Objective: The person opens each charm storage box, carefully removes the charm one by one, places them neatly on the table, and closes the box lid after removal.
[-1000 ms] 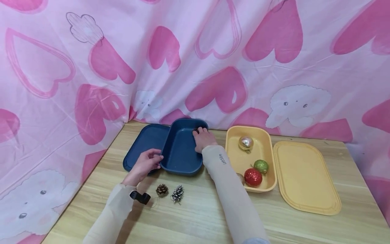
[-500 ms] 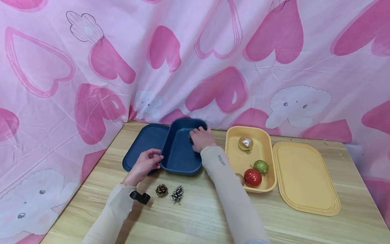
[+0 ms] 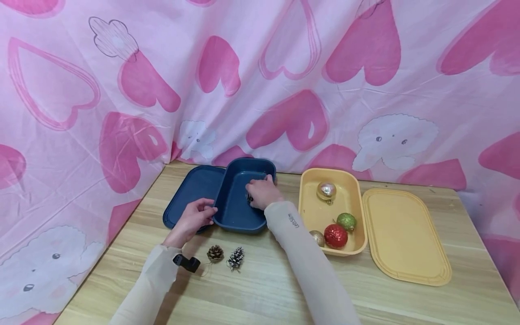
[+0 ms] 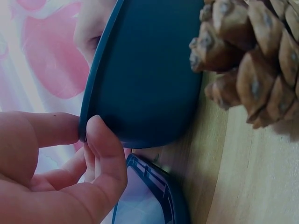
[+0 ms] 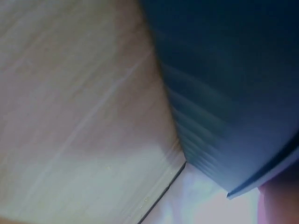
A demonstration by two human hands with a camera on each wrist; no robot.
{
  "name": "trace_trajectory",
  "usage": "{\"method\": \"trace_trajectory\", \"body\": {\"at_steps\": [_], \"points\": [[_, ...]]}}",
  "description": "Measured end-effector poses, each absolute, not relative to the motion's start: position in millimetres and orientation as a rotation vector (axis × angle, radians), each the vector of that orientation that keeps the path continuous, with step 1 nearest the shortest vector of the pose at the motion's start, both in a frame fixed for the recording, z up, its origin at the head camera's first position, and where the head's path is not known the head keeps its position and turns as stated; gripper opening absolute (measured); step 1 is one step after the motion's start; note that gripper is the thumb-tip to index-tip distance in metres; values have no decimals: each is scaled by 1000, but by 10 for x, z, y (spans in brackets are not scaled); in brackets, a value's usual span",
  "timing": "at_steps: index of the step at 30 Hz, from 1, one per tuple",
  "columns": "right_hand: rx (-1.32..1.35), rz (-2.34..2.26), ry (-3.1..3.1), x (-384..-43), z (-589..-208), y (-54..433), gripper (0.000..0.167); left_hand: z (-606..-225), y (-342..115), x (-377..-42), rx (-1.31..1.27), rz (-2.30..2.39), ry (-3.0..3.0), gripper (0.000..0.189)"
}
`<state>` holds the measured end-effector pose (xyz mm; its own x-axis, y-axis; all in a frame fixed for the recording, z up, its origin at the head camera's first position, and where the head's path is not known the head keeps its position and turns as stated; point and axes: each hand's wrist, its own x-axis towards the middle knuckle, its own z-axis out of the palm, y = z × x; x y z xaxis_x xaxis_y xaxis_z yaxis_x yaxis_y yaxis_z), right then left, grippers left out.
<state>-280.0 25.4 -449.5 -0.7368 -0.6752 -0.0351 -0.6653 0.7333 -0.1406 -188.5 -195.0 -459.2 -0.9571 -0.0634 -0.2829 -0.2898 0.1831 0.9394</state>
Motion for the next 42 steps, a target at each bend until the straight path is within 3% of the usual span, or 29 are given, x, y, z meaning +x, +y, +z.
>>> {"method": "trace_trajectory", "body": {"at_steps": [20,42], "points": [[-1067,-180,2764,-2627,-4534,238,21,-4593,-1951,-1892,-349,1859,2277,35],[-1077,-506,2779,-2569,-4396,357,22,-4523,-1941,-1865,-352,1867,2246,37]]}}
